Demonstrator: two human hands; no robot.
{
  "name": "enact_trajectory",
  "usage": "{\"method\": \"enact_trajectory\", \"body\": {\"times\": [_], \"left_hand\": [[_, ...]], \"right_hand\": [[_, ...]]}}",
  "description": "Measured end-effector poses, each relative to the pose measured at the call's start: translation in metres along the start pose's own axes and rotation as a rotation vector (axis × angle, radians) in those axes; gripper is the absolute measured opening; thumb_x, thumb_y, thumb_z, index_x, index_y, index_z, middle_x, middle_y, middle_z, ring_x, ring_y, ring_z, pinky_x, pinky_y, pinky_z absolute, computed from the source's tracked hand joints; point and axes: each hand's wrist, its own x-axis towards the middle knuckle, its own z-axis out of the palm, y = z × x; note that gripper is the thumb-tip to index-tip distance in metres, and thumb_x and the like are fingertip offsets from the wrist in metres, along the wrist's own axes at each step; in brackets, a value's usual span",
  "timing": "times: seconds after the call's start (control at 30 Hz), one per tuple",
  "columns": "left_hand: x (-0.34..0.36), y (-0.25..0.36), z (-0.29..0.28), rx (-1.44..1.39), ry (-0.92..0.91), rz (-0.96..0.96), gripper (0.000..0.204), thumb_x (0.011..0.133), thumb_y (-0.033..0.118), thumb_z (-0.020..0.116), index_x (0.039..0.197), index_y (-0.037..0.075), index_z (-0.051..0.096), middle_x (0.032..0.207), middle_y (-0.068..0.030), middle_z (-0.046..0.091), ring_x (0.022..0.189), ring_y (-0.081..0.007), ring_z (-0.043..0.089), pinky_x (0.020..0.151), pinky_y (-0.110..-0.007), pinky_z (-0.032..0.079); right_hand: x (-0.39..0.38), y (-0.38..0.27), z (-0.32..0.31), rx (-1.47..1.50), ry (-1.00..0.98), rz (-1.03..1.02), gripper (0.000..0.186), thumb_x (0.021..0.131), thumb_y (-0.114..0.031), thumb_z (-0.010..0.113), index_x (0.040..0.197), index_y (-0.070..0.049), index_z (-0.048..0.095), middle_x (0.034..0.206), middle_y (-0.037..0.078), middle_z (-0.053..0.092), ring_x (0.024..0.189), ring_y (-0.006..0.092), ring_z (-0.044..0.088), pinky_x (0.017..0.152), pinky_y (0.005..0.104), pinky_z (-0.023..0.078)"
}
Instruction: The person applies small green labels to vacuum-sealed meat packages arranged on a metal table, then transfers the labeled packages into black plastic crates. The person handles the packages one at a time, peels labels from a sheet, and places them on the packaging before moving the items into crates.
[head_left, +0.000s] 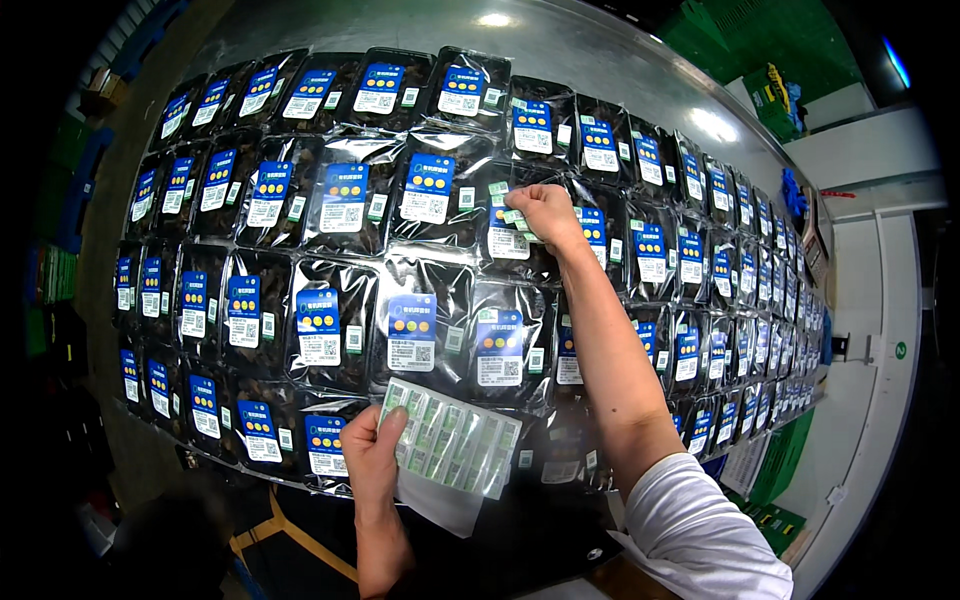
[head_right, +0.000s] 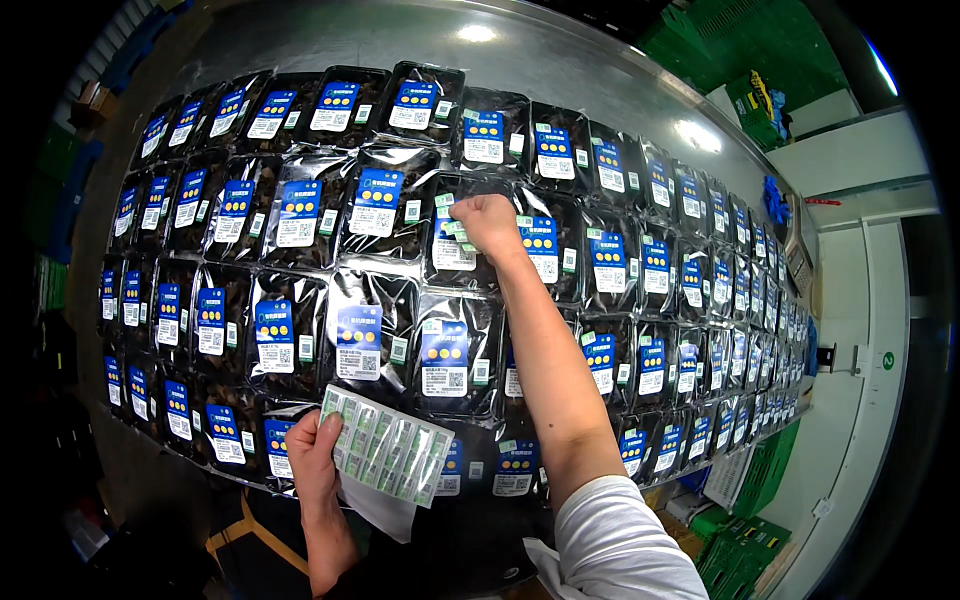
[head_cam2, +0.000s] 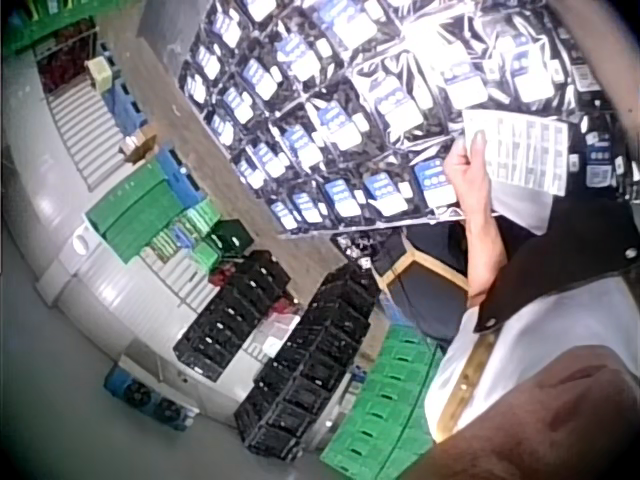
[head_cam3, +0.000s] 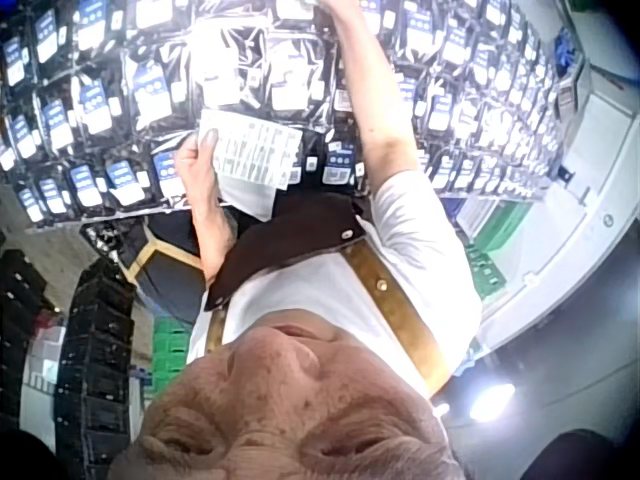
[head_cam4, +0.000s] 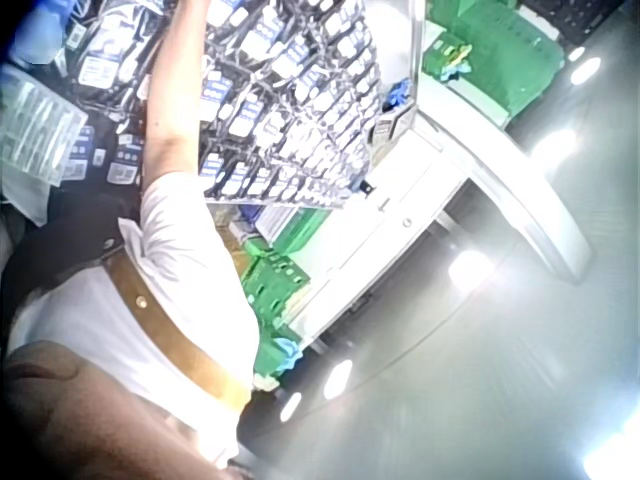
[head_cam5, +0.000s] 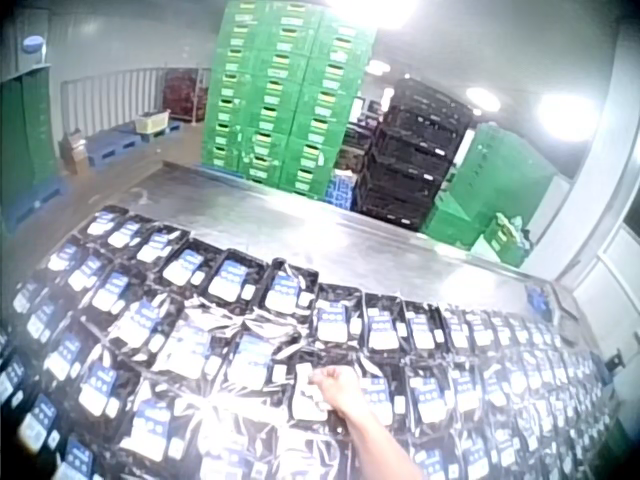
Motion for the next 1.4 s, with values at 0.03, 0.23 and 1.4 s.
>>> {"method": "enact_trajectory", "body": {"times": [0.03,0.23,1.4], "left_hand": [[0.000,-0.001,0.000,0.003,-0.003,0.001,0.017,0.091,0.011,0.062,0.080,-0.002,0.065,0.072,0.0013,0.063,0.062,-0.0011,0.049,0.057,-0.019,0.038],[0.016,0.018,0.037,0.175,-0.138,0.072,0.018,0.093,0.012,0.058,0.089,-0.005,0.065,0.073,0.0020,0.062,0.068,-0.0025,0.051,0.062,-0.021,0.042],[0.184,-0.017,0.157,1.096,-0.549,0.749,0.032,0.090,0.022,0.056,0.100,-0.008,0.064,0.133,-0.0195,0.049,0.134,-0.0334,0.034,0.107,-0.043,0.030]], "right_hand": [[-0.002,-0.001,0.000,0.005,0.002,-0.003,0.018,0.080,-0.013,0.069,0.086,0.004,0.071,0.075,0.011,0.069,0.067,0.0131,0.062,0.065,0.0296,0.049],[0.000,-0.003,0.001,-0.078,-0.020,-0.029,0.018,0.082,-0.014,0.068,0.083,0.003,0.070,0.071,0.006,0.066,0.062,0.0092,0.057,0.059,0.0266,0.045],[-0.019,-0.071,-0.023,-0.120,-0.317,0.279,0.019,0.087,-0.020,0.065,0.086,-0.001,0.069,0.065,0.005,0.061,0.047,0.0089,0.051,0.037,0.0219,0.035]]}}
